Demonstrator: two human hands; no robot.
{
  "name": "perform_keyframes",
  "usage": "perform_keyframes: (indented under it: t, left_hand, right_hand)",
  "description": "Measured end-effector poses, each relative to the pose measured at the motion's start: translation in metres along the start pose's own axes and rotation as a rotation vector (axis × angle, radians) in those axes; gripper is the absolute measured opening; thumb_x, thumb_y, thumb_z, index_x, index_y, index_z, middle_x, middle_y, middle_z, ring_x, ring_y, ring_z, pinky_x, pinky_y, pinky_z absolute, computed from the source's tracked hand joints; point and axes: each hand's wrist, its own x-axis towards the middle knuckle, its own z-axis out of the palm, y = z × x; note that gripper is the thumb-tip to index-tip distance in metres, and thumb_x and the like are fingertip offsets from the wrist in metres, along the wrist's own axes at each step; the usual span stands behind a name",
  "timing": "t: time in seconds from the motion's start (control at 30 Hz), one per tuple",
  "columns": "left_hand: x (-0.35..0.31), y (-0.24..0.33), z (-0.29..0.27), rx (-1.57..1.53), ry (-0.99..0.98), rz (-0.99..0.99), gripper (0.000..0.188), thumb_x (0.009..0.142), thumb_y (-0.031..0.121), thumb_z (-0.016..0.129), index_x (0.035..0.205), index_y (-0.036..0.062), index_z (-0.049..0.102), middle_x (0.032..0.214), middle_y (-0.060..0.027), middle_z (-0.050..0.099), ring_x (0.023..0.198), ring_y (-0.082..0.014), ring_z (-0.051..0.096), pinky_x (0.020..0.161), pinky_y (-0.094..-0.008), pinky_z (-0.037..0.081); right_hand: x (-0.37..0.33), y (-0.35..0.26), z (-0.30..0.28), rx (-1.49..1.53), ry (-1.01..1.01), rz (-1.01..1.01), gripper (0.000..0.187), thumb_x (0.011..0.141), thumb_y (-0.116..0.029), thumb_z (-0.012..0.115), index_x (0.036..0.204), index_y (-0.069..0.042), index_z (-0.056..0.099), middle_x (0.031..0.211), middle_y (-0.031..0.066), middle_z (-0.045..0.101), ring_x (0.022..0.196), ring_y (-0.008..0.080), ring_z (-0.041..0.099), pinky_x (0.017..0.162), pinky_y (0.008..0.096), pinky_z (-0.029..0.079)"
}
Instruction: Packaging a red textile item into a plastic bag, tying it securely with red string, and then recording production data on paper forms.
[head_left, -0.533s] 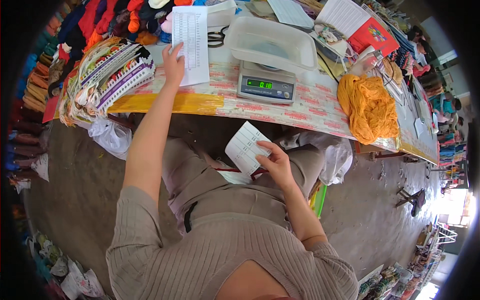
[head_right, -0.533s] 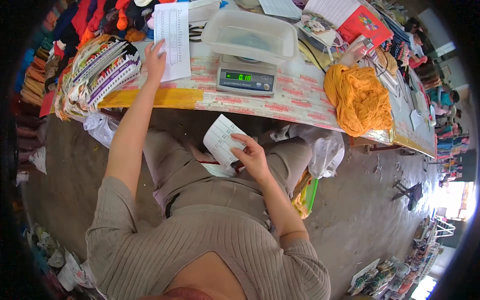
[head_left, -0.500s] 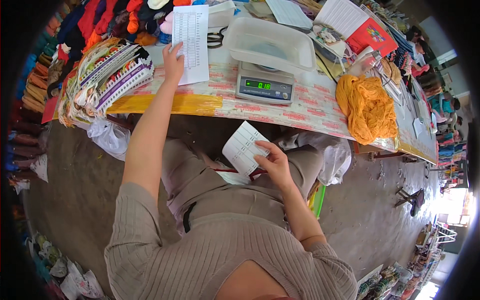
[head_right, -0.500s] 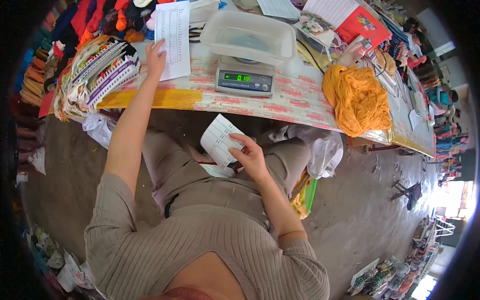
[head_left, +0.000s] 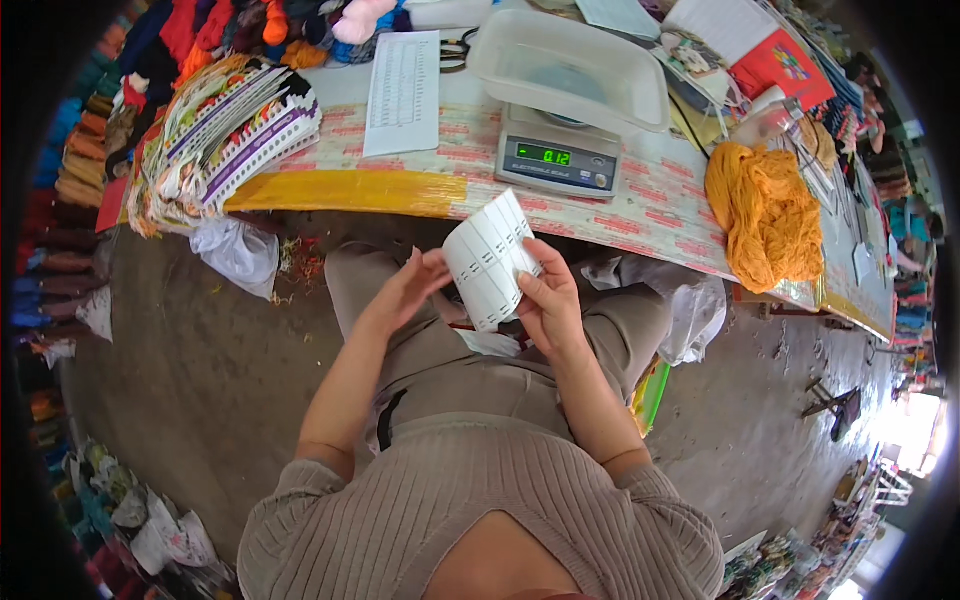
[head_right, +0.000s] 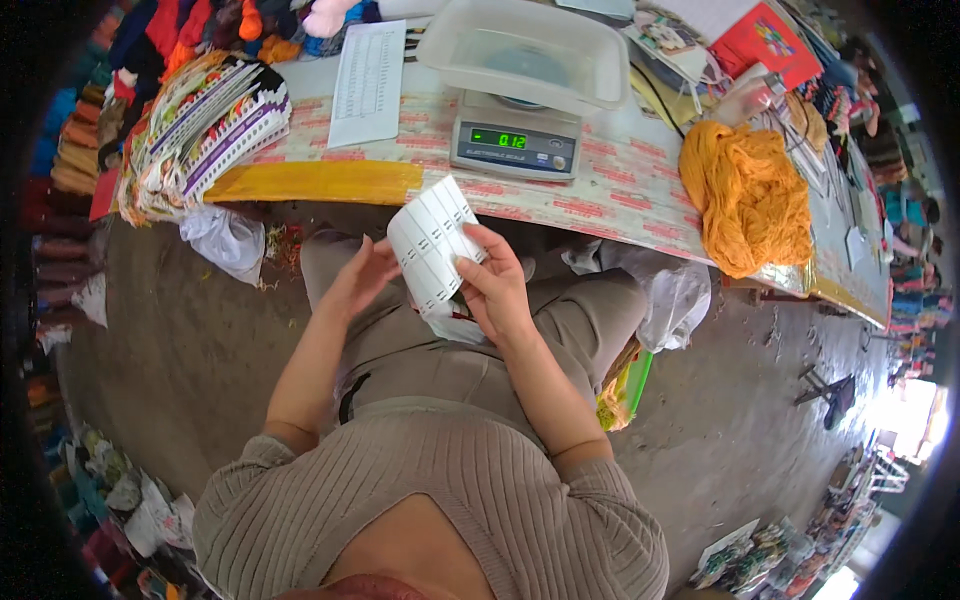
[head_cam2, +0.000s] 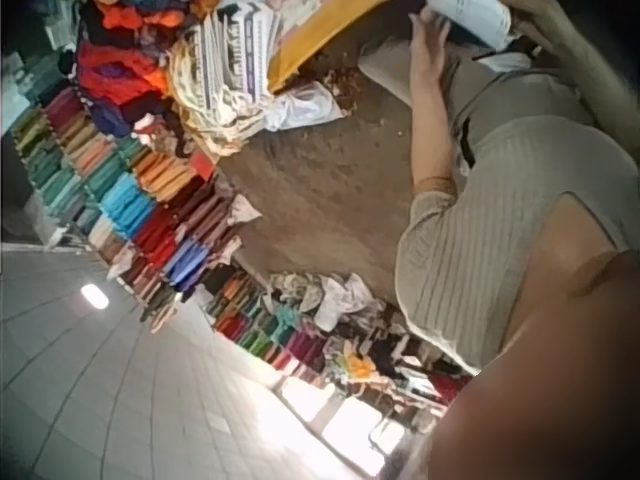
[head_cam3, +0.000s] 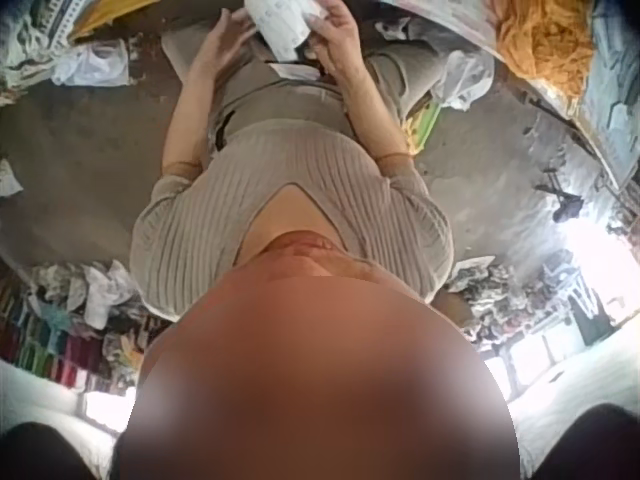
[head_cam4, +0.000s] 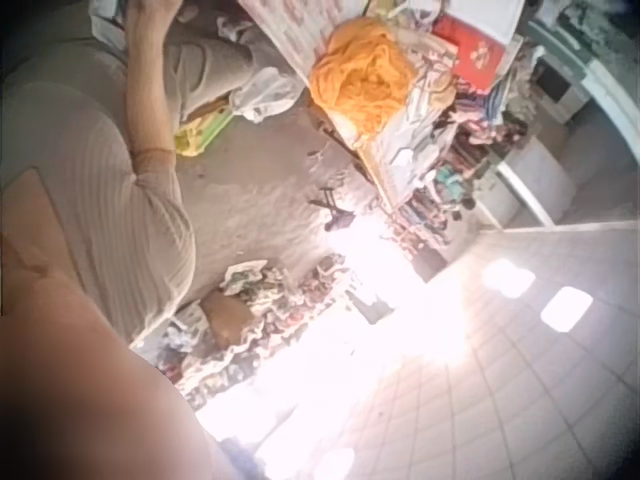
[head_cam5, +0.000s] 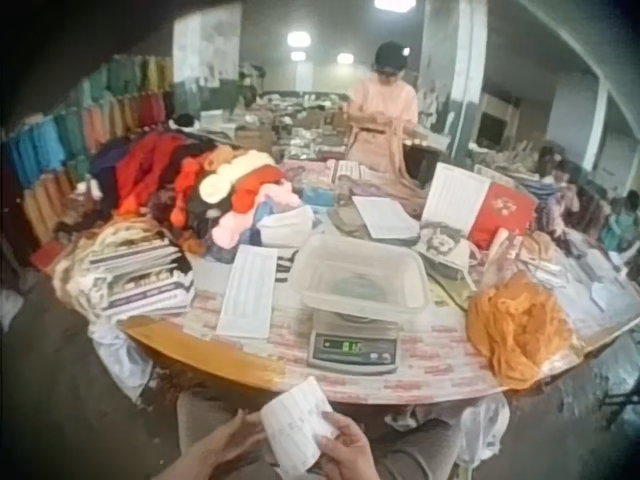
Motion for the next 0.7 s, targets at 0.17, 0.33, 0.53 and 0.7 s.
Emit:
perform_keyframes:
  t: [0.17, 0.33, 0.53, 0.7]
  left_hand:
    - [-0.039, -0.007, -0.033, -0.318, -0.219, 0.064, 0.077, 0.087, 0.056, 0.054, 0.140, 0.0019, 0.037, 0.141, -0.0159, 0.044, 0.131, -0.0295, 0.041, 0.110, -0.0464, 0.028]
    - [-0.056, 0.033, -0.010, -0.364, -0.100, 0.155, 0.109, 0.075, 0.030, 0.077, 0.151, 0.0250, -0.001, 0.149, -0.0147, 0.032, 0.135, -0.0314, 0.037, 0.107, -0.0488, 0.034]
    - [-0.046, 0.042, 0.021, 0.207, 0.213, 0.129, 0.089, 0.080, -0.012, 0.059, 0.152, 0.0156, 0.014, 0.135, -0.0107, 0.047, 0.117, -0.0156, 0.051, 0.096, -0.0285, 0.043]
    - [-0.047, 0.041, 0.001, 0.369, 0.201, 0.153, 0.065, 0.083, -0.010, 0.057, 0.141, 0.0081, 0.036, 0.129, -0.0096, 0.052, 0.110, -0.0126, 0.055, 0.092, -0.0256, 0.044]
  right_hand:
    - [0.017, -0.009, -0.009, -0.241, 0.168, -0.154, 0.045, 0.085, 0.008, 0.060, 0.126, -0.004, 0.048, 0.112, 0.0114, 0.060, 0.095, 0.0161, 0.062, 0.078, 0.0268, 0.054]
    - [0.009, -0.009, -0.027, -0.395, 0.340, -0.150, 0.043, 0.086, 0.006, 0.060, 0.125, -0.007, 0.048, 0.107, 0.0091, 0.062, 0.081, 0.0128, 0.064, 0.065, 0.0230, 0.055]
    - [0.000, -0.003, -0.033, -0.457, 0.388, -0.175, 0.042, 0.087, 0.003, 0.061, 0.125, -0.005, 0.048, 0.110, 0.0101, 0.061, 0.089, 0.0147, 0.063, 0.072, 0.0253, 0.055]
    - [-0.006, -0.019, -0.069, -0.620, 0.196, -0.146, 0.041, 0.086, 0.001, 0.061, 0.125, -0.003, 0.051, 0.115, 0.0070, 0.060, 0.101, 0.0137, 0.059, 0.084, 0.0274, 0.050]
